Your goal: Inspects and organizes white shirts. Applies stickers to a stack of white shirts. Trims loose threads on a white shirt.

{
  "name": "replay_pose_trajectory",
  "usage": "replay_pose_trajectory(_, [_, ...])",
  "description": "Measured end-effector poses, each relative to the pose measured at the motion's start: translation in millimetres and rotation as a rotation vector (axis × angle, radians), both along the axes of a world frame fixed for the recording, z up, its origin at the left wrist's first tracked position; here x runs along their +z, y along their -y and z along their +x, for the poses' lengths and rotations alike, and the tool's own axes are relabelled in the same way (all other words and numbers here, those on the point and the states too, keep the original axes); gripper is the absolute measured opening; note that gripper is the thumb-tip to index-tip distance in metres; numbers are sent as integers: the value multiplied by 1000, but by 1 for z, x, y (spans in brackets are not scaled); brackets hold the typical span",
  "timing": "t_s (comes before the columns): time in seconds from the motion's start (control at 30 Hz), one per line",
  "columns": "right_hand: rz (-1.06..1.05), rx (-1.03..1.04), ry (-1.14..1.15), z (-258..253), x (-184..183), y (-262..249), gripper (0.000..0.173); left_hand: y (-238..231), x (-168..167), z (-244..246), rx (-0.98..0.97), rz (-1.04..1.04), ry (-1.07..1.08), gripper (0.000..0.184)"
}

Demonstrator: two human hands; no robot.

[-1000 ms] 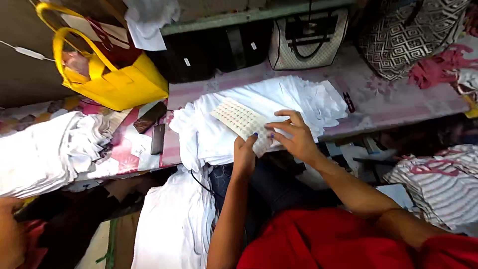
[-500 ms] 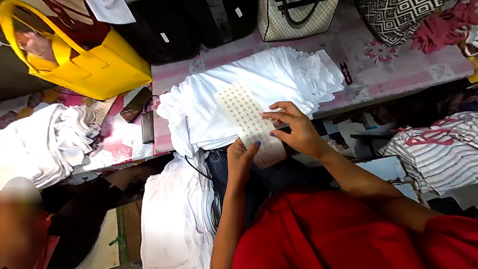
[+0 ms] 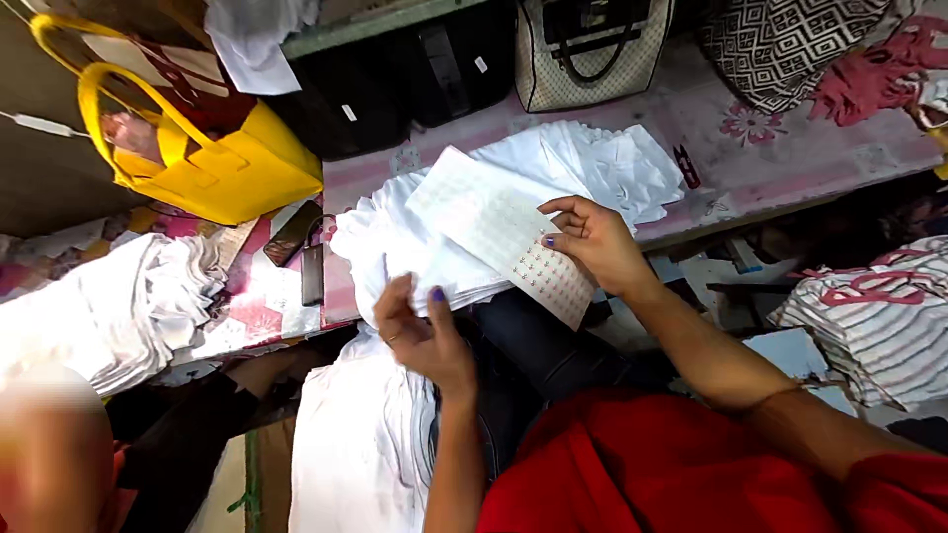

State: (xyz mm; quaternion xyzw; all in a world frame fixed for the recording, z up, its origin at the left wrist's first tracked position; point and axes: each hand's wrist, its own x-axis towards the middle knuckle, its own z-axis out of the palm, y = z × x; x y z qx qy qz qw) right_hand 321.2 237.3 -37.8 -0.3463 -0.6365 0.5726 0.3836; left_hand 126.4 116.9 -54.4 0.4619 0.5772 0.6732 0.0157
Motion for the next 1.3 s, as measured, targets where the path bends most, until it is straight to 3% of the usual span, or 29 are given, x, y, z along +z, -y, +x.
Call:
replay_pose_trajectory(0.07, [-82, -61, -96, -6, -10, 8, 41, 6, -20, 23, -251, -241, 329, 37])
replay_pose_trajectory(0.13, [-99, -83, -145, -13, -18, 14, 42, 5, -33, 42, -416, -341, 510, 38])
replay_pose_trajectory(0.27, [20, -109, -39, -17, -24, 18, 42, 0, -31, 51, -350, -305, 576, 17])
replay_pose_trajectory(0.43, [744, -234, 221, -21, -35, 27, 23, -2, -31, 44, -293, -402, 510, 14])
replay_pose_trajectory(0.5, [873, -175, 220, -23, -37, 29, 15, -2, -31, 44, -298, -401, 466, 13])
replay_pose_trajectory(0.83, [826, 4, 254, -28, -40, 28, 14, 2, -31, 41, -258, -393, 138, 18])
replay_pose_trajectory(1.13, [728, 81, 165, -19, -45, 20, 10, 0, -35, 47, -240, -401, 163, 14])
replay_pose_trajectory(1.3, [646, 31, 104, -10, -45, 21, 9, -7, -26, 46, -158, -547, 121, 14])
